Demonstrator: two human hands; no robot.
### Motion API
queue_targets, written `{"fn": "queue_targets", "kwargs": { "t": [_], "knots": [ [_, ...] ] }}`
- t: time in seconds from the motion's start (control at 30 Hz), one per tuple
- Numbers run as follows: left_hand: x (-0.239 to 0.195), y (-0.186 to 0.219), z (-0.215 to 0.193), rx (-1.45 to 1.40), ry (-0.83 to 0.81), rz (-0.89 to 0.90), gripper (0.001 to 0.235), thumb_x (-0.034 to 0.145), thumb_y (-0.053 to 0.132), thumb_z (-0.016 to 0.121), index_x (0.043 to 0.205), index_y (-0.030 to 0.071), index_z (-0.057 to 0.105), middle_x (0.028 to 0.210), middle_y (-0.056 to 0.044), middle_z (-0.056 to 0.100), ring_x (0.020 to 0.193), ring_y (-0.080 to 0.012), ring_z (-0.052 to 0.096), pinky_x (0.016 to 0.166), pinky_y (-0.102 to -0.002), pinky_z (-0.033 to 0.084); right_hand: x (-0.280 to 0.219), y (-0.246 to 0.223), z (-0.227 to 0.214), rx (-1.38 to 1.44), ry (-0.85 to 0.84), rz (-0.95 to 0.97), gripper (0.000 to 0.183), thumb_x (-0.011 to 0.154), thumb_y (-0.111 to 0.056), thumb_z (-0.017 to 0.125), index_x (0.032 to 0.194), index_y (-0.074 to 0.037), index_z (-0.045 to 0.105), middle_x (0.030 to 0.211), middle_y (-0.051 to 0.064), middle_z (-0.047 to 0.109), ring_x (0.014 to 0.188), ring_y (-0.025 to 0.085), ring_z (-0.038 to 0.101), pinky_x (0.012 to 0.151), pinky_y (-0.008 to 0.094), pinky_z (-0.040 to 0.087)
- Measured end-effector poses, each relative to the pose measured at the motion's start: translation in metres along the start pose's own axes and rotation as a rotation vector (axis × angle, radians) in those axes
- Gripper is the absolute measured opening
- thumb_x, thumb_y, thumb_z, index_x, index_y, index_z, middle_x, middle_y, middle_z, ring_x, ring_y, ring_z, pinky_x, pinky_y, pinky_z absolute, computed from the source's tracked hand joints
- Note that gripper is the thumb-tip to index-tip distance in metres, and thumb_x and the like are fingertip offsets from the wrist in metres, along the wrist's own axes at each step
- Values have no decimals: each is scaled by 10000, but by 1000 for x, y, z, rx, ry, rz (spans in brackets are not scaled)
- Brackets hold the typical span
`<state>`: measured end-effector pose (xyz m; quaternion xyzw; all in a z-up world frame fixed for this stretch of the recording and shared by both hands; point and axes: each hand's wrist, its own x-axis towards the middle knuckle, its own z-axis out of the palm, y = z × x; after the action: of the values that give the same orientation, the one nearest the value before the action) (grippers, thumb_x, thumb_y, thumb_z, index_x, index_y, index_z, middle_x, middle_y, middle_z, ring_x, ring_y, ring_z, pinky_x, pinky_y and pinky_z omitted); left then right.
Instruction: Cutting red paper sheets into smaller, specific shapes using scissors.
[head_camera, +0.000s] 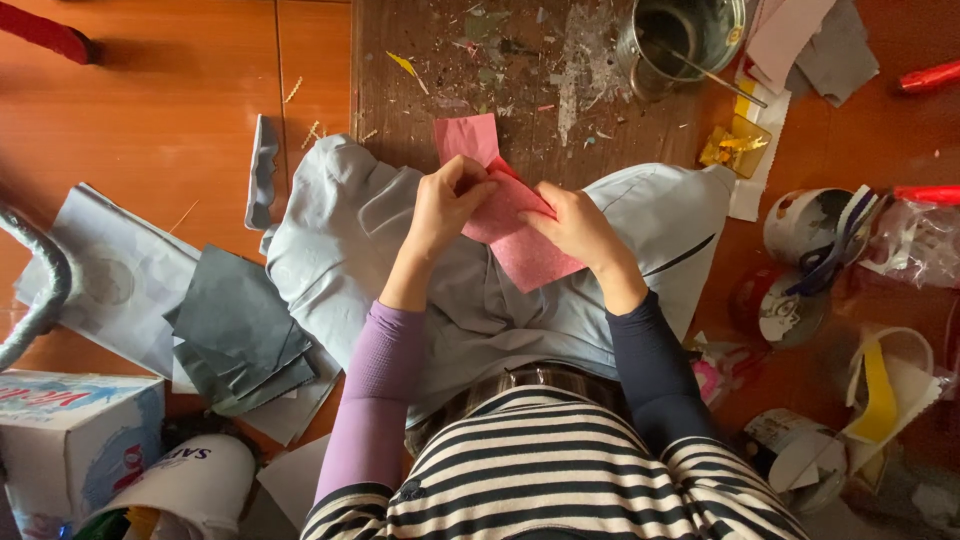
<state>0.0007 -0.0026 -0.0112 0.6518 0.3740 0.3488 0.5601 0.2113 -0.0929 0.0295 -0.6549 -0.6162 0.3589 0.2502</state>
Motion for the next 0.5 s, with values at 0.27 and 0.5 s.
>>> {"fn": "queue_targets", "kwargs": {
  "t": [0.27,0.5],
  "knots": [
    [6,35,-6,-174,0,-92,311,884,37,767,1152,35,609,879,38,704,794,-29,640,701,-219,548,1,6,1,-14,6,-6,306,939,-218,743,882,-3,533,753,188,612,615,300,586,585,413,455],
    [1,-7,-15,-74,-462,-34,255,969,91,773,1192,9,680,952,18,688,901,-50,557,781,-256,544,6,-14,-20,-64,-110,30,345,937,-234,806,907,14,569,766,197,608,637,315,571,613,398,453]
  ]
}}
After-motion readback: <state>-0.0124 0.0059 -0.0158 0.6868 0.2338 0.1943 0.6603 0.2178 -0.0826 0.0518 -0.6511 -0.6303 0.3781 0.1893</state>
